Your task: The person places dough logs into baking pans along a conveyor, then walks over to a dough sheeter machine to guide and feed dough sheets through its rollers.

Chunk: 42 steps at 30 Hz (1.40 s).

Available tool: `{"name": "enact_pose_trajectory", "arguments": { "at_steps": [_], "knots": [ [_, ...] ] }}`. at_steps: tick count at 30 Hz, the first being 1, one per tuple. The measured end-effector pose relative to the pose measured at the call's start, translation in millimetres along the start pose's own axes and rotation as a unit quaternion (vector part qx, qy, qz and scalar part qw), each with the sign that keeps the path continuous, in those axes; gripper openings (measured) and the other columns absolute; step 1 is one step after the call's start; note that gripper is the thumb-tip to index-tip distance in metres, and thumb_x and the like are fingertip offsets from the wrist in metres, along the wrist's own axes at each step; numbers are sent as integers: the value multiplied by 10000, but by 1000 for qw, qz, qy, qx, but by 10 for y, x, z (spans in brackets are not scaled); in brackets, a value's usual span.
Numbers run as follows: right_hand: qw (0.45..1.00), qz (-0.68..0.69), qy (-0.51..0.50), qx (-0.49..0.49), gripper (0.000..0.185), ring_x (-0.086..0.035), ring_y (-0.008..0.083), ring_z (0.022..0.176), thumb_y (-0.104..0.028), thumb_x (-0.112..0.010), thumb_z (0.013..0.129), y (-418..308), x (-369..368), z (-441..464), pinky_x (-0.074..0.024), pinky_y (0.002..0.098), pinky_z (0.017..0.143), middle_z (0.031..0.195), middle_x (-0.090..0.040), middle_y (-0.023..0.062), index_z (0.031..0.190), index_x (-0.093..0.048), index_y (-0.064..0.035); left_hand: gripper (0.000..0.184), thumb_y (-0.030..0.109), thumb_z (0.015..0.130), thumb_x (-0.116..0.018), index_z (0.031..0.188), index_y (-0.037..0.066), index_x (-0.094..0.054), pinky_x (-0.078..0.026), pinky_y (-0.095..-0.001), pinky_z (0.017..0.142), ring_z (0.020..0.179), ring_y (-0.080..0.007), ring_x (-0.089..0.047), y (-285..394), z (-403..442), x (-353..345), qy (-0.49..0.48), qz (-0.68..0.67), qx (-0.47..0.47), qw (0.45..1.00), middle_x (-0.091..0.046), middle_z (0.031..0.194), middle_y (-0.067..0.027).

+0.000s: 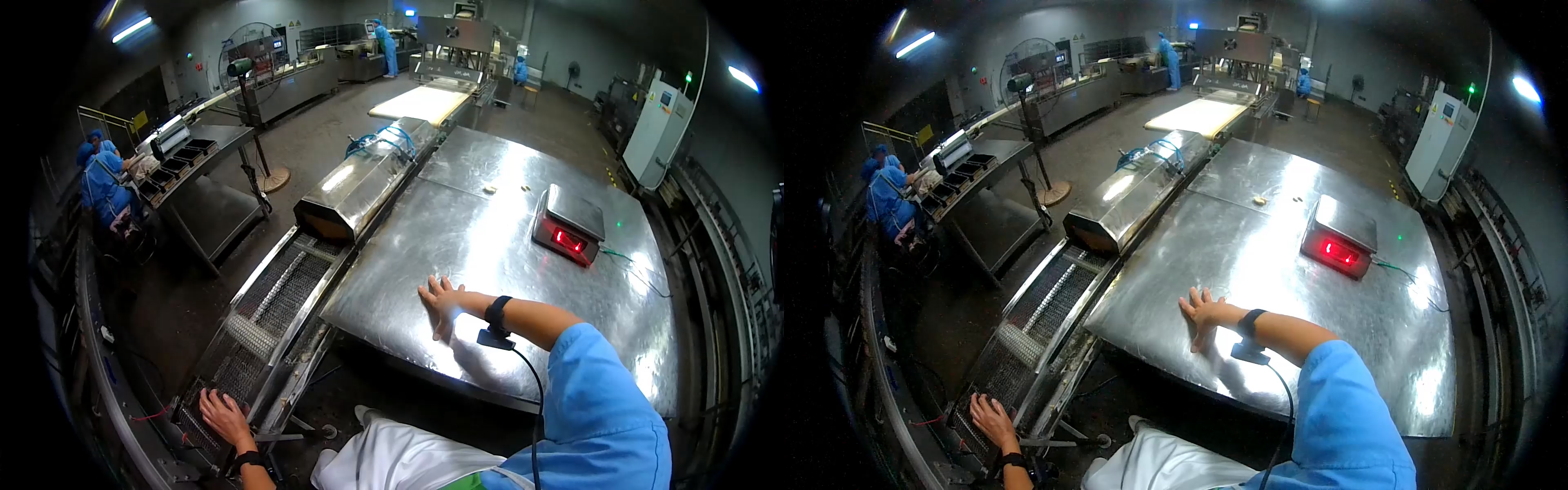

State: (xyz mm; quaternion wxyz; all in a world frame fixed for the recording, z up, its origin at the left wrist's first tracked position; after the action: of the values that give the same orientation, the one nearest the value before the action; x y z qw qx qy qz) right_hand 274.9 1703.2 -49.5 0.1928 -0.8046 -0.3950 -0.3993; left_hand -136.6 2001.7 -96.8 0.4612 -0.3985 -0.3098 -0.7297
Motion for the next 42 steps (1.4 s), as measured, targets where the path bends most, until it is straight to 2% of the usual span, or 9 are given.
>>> {"name": "enact_pose_trajectory", "arguments": {
  "at_steps": [13, 23, 29, 30, 33, 34, 35, 38, 42],
  "knots": [
    [996, 42, 63, -49, 1161, 16, 393, 1255, -549, -714, 491, -119, -54, 80, -141, 611, 938, 1380, 21, 169, 1337, -31, -139, 206, 213, 871, -404, 965, 55, -496, -354, -388, 831, 1065, -241, -400, -52, 30, 30, 8, -20, 102, 995, -428, 1156, -70],
    [996, 41, 64, -45, 1132, 35, 410, 1248, -586, -662, 539, -187, 6, 207, -126, 610, 940, 1369, 52, 204, 1331, -25, -88, 210, 215, 882, -384, 959, 58, -499, -361, -401, 830, 1054, -238, -404, -28, 11, 28, 13, 16, 74, 997, -433, 1141, -67],
    [997, 57, 53, -18, 1016, 22, 346, 1269, -567, -632, 596, 23, 74, 164, -97, 592, 961, 1395, 18, 98, 1340, -57, -183, 220, 211, 880, -385, 965, 46, -502, -360, -405, 821, 1043, -242, -412, -18, 34, 53, 6, 4, 75, 997, -436, 1140, -76],
    [996, 59, 63, -4, 1025, 12, 356, 1266, -579, -627, 594, 127, 40, 179, -101, 585, 964, 1391, 23, 120, 1340, -58, -167, 219, 207, 875, -389, 964, 43, -503, -358, -399, 823, 1044, -242, -413, -16, 33, 59, 6, 0, 75, 997, -439, 1139, -79],
    [989, 98, 83, -75, 1053, 1, 382, 1259, -569, -647, 579, 507, -85, 91, -120, 571, 966, 1381, 30, 168, 1338, -59, -134, 217, 200, 866, -397, 961, 38, -505, -356, -386, 830, 1046, -242, -413, -20, 21, 63, 8, -3, 75, 997, -444, 1134, -84],
    [973, 129, 162, -102, 1073, -56, 431, 1238, -531, -720, 467, 707, -256, 169, -149, 499, 991, 1364, -105, 195, 1317, -190, -148, 215, 197, 863, -399, 959, 37, -506, -355, -380, 833, 1047, -242, -413, -20, 20, 54, 9, -3, 76, 997, -447, 1131, -85],
    [960, 107, 208, -153, 1047, -87, 450, 1225, -529, -718, 459, 858, -420, 172, -160, 462, 999, 1351, -133, 214, 1302, -234, -141, 215, 197, 863, -399, 959, 37, -506, -355, -380, 833, 1047, -242, -413, -26, 18, 29, 10, -4, 75, 997, -447, 1131, -85],
    [967, 37, 144, -207, 1145, -106, 478, 1206, -556, -723, 428, 1372, -816, 153, -158, 509, 982, 1336, -128, 253, 1324, -141, -143, 214, 196, 863, -396, 955, 37, -507, -355, -381, 834, 1047, -241, -413, -60, 22, -9, 15, -2, 72, 997, -450, 1127, -86],
    [960, 119, 62, -245, 1275, -103, 497, 1196, -612, -718, 388, 1689, -870, -619, -168, 524, 970, 1342, -75, 261, 1330, -33, -94, 214, 200, 866, -395, 956, 42, -509, -356, -384, 832, 1045, -239, -415, -37, 0, 14, 17, -7, 63, 998, -453, 1124, -83]
  ]
}}
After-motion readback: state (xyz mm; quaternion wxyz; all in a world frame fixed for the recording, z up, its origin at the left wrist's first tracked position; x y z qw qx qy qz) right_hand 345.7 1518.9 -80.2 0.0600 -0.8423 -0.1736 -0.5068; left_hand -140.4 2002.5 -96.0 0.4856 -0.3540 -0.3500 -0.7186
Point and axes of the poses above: each hand's wrist, its own z-axis towards the middle knuckle, its own x-axis out of the back of the hand, y = z × x, the point moved 2 cm from there along z, towards the middle knuckle
